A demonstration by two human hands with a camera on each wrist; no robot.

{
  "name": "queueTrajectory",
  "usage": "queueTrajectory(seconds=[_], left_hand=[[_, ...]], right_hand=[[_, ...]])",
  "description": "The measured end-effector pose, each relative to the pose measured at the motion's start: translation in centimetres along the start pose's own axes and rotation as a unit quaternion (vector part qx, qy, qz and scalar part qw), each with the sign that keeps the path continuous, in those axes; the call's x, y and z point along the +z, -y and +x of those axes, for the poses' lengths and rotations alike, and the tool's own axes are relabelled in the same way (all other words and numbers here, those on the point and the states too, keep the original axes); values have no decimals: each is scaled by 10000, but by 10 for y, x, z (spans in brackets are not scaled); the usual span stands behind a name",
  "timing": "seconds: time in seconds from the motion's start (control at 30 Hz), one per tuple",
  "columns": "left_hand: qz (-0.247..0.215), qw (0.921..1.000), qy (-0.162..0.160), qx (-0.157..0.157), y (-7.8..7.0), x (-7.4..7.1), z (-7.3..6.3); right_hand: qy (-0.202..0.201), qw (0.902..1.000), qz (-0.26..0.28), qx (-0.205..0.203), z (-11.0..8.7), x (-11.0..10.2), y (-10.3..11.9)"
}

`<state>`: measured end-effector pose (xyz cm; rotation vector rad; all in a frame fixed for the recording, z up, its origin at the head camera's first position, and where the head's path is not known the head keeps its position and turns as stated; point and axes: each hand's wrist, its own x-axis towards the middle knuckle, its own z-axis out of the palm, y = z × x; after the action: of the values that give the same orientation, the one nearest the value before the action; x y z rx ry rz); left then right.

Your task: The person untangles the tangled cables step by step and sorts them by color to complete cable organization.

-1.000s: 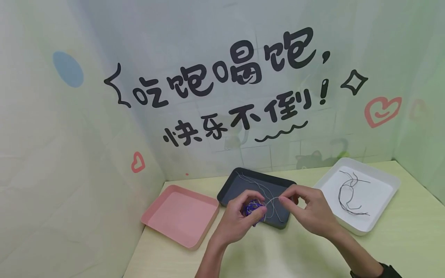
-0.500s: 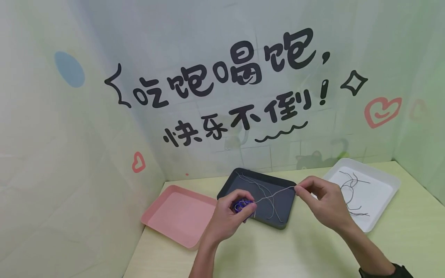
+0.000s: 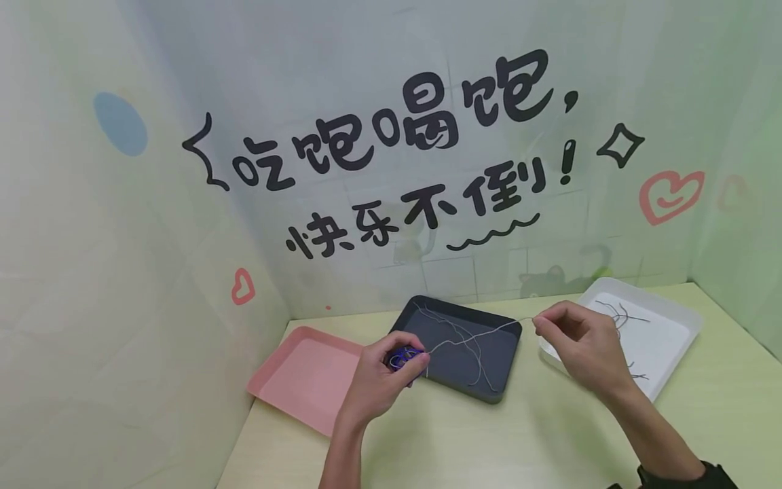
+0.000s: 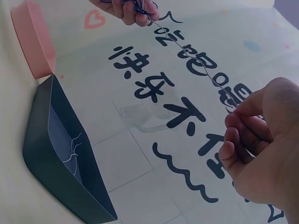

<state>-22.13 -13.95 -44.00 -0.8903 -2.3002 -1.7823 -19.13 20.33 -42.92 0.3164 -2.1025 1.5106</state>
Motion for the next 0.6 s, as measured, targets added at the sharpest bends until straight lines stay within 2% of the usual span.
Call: queueTrajectory(seconds=[0.2, 0.47, 0.6], left_hand=[[20, 10000, 46, 25, -2, -5, -1], [-33, 9999, 91, 32, -1, -7, -2], [-4, 9999, 99, 66, -2, -9, -2]], right_hand=[[-218, 9993, -98, 294, 1, -2, -2], [-567, 9958, 70, 720, 3, -2, -3], [-848, 9908, 244, 1023, 4, -2, -3]])
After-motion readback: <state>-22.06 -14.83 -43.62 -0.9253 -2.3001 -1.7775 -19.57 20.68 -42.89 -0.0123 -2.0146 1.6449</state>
